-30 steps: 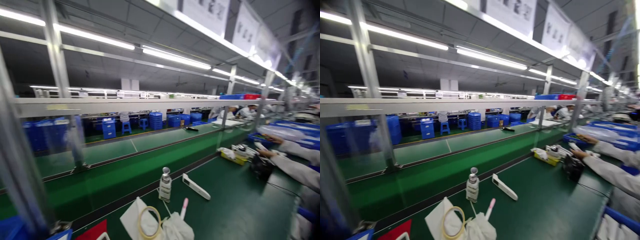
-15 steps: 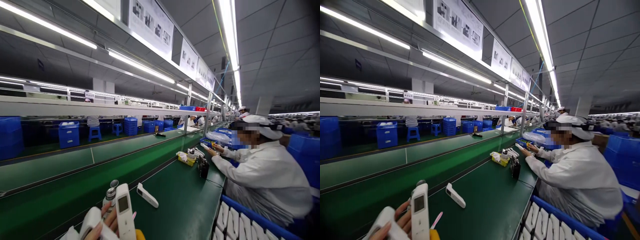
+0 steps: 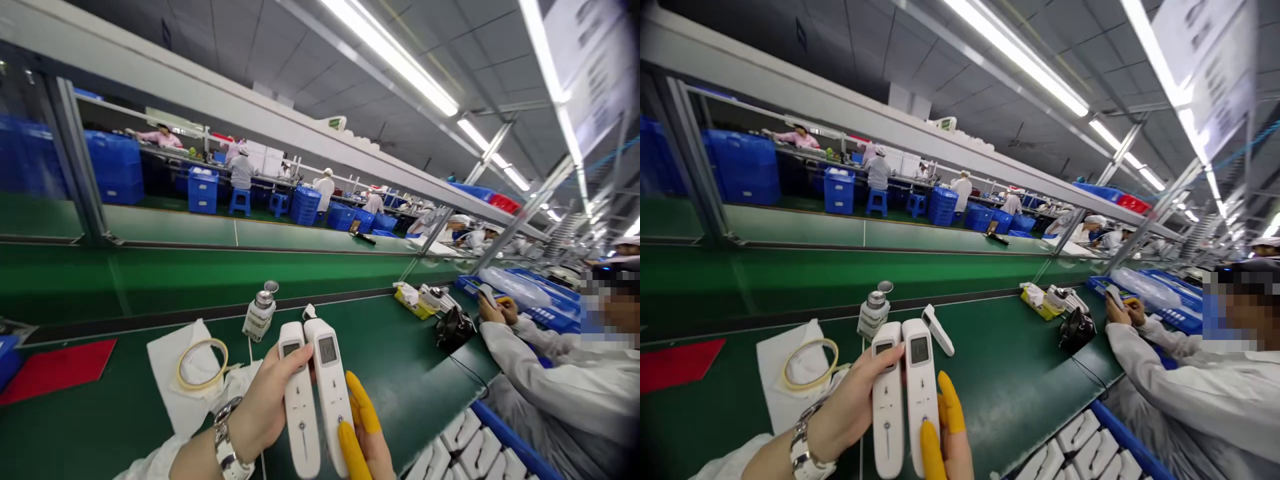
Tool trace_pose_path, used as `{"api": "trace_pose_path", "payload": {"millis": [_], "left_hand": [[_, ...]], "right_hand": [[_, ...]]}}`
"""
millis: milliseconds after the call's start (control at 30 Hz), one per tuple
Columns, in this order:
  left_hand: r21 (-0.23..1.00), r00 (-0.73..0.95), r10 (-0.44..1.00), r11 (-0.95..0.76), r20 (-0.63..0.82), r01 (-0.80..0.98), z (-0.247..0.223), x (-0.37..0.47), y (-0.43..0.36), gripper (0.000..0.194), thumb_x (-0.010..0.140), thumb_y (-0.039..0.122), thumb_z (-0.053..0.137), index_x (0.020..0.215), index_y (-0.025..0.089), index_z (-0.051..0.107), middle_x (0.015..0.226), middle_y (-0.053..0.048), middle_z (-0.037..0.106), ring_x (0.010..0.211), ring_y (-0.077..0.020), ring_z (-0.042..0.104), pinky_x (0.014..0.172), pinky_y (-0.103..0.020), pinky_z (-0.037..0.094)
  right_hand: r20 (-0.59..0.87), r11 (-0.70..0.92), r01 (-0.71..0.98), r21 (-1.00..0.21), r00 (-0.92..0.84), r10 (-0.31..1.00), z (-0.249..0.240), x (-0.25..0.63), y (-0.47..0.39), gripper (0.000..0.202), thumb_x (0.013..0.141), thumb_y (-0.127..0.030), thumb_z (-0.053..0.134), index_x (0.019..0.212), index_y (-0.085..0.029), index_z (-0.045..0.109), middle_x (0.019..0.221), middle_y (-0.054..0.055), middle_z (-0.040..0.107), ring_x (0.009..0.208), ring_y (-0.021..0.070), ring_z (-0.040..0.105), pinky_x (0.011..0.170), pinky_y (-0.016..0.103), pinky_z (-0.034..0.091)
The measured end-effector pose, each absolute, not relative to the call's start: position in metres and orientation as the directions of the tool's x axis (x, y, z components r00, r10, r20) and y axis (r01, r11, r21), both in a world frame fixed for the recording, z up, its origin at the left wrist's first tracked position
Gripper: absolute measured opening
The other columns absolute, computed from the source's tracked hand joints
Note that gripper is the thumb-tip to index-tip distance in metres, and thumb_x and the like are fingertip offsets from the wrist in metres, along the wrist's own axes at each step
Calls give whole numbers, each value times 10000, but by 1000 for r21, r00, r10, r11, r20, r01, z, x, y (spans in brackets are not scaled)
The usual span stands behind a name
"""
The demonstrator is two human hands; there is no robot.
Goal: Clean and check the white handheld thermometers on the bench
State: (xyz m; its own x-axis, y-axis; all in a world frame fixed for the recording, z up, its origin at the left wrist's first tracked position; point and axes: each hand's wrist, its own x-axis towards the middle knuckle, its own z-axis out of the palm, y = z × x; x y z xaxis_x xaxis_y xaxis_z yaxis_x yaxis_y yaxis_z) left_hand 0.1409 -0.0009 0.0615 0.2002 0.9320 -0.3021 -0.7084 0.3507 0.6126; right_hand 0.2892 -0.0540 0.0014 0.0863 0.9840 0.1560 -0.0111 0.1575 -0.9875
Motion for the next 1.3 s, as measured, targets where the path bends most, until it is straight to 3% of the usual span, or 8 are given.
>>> {"api": "trace_pose_path", "payload": {"millis": [133, 367, 700, 900, 1067, 1300], "left_hand": [[566, 279, 935, 354, -218, -744, 64, 143, -11, 193, 812, 262, 585, 983, 184, 538, 827, -56, 656, 771, -204, 642, 716, -350, 530], [472, 333, 887, 454, -319, -756, 70, 137, -19, 219, 812, 301, 548, 967, 147, 529, 844, -91, 647, 796, -256, 639, 753, -408, 515], [452, 340, 870, 480, -357, -752, 72, 134, -19, 189, 807, 281, 555, 936, 144, 544, 840, -83, 634, 820, -255, 630, 764, -400, 508], [447, 351, 866, 489, -357, -749, 72, 133, -22, 200, 799, 271, 558, 952, 143, 541, 863, -94, 648, 817, -260, 641, 749, -397, 517], [472, 341, 881, 466, -329, -749, 72, 132, -23, 212, 802, 283, 554, 963, 145, 544, 897, -117, 664, 833, -264, 646, 765, -399, 515], [466, 382, 865, 498, -325, -731, 72, 132, -23, 237, 797, 309, 543, 953, 131, 556, 889, -133, 668, 816, -289, 651, 764, -422, 509]], "right_hand": [[99, 99, -38, -994, 7, 995, 7, 289, -57, 601, 780, -435, 661, 1318, -254, 466, 1132, 99, 646, 1050, 314, 596, 843, 394, 530], [0, -3, -33, -999, -97, 995, 8, 297, -71, 700, 735, -403, 711, 1355, -277, 410, 1152, 98, 637, 1070, 324, 581, 872, 430, 512], [-24, -37, -81, -996, -161, 987, 18, 286, -78, 734, 785, -449, 652, 1407, -319, 284, 1186, 90, 619, 1073, 287, 586, 878, 412, 510], [-13, -17, -29, -999, -141, 990, 19, 287, -76, 593, 800, -408, 654, 1332, -345, 402, 1158, 59, 635, 1036, 254, 609, 817, 348, 544], [53, 49, -25, -998, -211, 976, 24, 288, -72, 612, 826, -408, 620, 1368, -332, 347, 1237, 68, 585, 1100, 260, 571, 910, 396, 496], [-53, -60, -61, -996, -107, 993, 29, 278, -81, 733, 782, -418, 674, 1395, -314, 285, 1258, 71, 571, 1106, 284, 565, 861, 400, 528]]}}
